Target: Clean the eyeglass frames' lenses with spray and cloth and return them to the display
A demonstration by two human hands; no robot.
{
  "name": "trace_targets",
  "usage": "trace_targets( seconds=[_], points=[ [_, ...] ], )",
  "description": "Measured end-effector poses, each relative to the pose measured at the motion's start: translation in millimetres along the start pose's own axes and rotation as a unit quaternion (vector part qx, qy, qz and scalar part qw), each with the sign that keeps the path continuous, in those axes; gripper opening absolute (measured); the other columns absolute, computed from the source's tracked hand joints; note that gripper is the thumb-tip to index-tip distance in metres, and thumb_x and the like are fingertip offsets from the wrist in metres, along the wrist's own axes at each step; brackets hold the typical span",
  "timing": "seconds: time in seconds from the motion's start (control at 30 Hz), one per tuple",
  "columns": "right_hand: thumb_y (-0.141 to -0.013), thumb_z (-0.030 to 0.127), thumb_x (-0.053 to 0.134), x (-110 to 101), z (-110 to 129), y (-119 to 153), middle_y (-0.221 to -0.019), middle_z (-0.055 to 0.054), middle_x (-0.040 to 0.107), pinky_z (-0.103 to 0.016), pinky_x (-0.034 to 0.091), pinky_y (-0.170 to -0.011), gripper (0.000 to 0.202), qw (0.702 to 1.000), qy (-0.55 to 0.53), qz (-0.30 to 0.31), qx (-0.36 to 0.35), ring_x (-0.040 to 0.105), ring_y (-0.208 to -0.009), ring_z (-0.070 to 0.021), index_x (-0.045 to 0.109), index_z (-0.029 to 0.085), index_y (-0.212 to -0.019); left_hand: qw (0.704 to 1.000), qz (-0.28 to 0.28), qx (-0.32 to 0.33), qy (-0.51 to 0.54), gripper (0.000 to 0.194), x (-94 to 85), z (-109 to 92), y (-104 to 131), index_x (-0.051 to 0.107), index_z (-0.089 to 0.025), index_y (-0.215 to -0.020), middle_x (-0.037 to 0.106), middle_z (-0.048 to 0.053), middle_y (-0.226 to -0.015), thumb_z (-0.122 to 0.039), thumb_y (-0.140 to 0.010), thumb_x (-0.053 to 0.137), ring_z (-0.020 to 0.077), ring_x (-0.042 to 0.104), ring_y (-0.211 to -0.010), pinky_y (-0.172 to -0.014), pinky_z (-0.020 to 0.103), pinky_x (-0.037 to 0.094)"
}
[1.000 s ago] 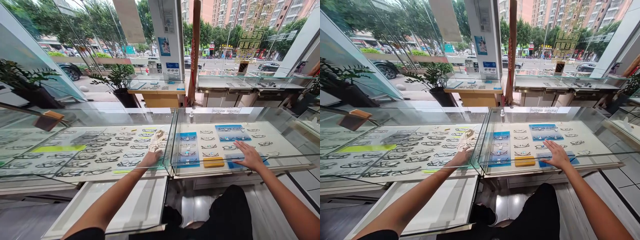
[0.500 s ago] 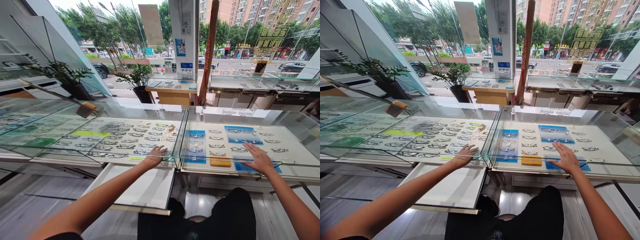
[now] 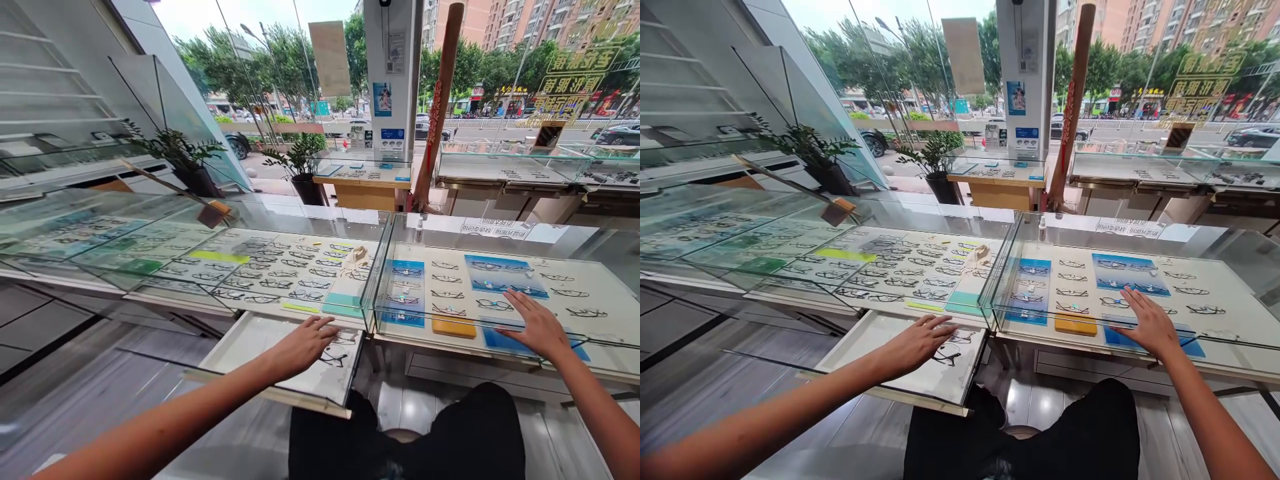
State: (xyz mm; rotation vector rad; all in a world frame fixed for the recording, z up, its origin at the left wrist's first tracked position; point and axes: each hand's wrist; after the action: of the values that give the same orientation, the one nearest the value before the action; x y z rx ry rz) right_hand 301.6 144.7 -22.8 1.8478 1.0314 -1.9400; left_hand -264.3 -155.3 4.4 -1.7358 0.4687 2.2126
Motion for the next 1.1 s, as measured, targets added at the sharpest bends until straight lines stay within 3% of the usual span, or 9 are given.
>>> trace_targets(
  seconds=[0.13,0.27,0.37,0.5,0.63,0.8,0.93,1.1],
  points=[
    [-0.093,0.085,0.041,2,-1,1,-0.165,-0.010,0.055,-0.054,0.055,-0.113,0.097,1.000,0.002,-0.008,-0.002,0.057,-0.147,-0.0405,0.041,0.024,-0.168,0.999,-0.021,0.025,-0.007,0.033,-40.7,-18,11,0.076,-0.025,-0.130,0.073,0.003,-0.144,-0.022,-0.109,0.050,0.0250,0.063,-0.138,-0.112,0.040,0.042],
    [-0.094,0.083,0.041,0,1,2,-0.165,-0.011,0.055,-0.054,0.054,-0.114,0.096,1.000,0.002,-0.003,0.001,0.055,-0.148,-0.0400,0.038,0.024,-0.169,0.998,-0.048,0.032,-0.009,0.033,-87.1,-26,8,0.074,-0.027,-0.131,0.073,0.003,-0.143,-0.022,-0.108,0.051,0.0239,0.062,-0.138,-0.114,0.038,0.040],
    [-0.092,0.085,0.043,-3,3,1,-0.167,-0.010,0.052,-0.054,0.054,-0.114,0.099,1.000,0.001,0.003,0.004,0.055,-0.149,-0.0406,0.036,0.025,-0.170,0.997,-0.067,0.025,-0.025,0.033,-118.7,-22,-12,0.073,-0.026,-0.132,0.072,0.004,-0.146,-0.020,-0.106,0.053,0.0253,0.058,-0.142,-0.114,0.039,0.039],
    [-0.090,0.087,0.046,-4,4,-1,-0.166,-0.009,0.053,-0.052,0.055,-0.114,0.102,1.000,0.003,0.003,0.008,0.056,-0.148,-0.0401,0.036,0.025,-0.170,0.995,-0.084,0.022,-0.053,0.034,-143.3,-14,-63,0.073,-0.020,-0.131,0.070,0.006,-0.148,-0.017,-0.104,0.051,0.0288,0.056,-0.144,-0.115,0.043,0.038],
    [-0.089,0.088,0.047,-5,6,-3,-0.165,-0.009,0.055,-0.053,0.054,-0.114,0.102,1.000,-0.003,0.002,0.007,0.056,-0.148,-0.0397,0.038,0.026,-0.170,0.995,-0.083,0.007,-0.061,0.032,-139.2,-12,-129,0.076,-0.017,-0.124,0.070,0.009,-0.147,-0.019,-0.103,0.051,0.0314,0.055,-0.144,-0.113,0.045,0.039],
    [-0.090,0.085,0.051,-9,10,-3,-0.163,-0.009,0.057,-0.052,0.055,-0.113,0.098,1.000,-0.007,0.002,0.017,0.058,-0.146,-0.0385,0.040,0.028,-0.168,0.995,-0.076,-0.011,-0.057,0.028,-110.4,-12,-196,0.081,-0.015,-0.106,0.073,0.014,-0.139,-0.018,-0.100,0.054,0.0330,0.059,-0.134,-0.109,0.048,0.040],
    [-0.090,0.084,0.053,-12,13,-3,-0.164,-0.008,0.057,-0.053,0.054,-0.115,0.096,1.000,-0.015,0.008,0.020,0.057,-0.148,-0.0382,0.040,0.030,-0.168,0.997,-0.067,-0.015,-0.045,0.026,-89.2,-10,-222,0.081,-0.014,-0.102,0.075,0.016,-0.132,-0.020,-0.099,0.056,0.0325,0.060,-0.128,-0.109,0.047,0.039],
    [-0.091,0.084,0.051,-15,16,-3,-0.165,-0.011,0.054,-0.056,0.052,-0.116,0.096,0.999,-0.026,0.017,0.021,0.055,-0.149,-0.0395,0.042,0.027,-0.167,0.998,-0.063,-0.011,-0.027,0.029,-72.6,-6,-232,0.082,-0.014,-0.103,0.075,0.019,-0.128,-0.022,-0.098,0.055,0.0353,0.058,-0.127,-0.109,0.051,0.038]
  ],
)
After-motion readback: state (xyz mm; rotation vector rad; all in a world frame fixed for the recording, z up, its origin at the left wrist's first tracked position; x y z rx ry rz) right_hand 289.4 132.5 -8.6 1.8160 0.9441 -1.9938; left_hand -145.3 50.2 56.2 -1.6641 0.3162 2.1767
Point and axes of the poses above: each hand's wrist, its own y-axis away from the middle knuckle, its own x-axis out of the palm, z = x × y
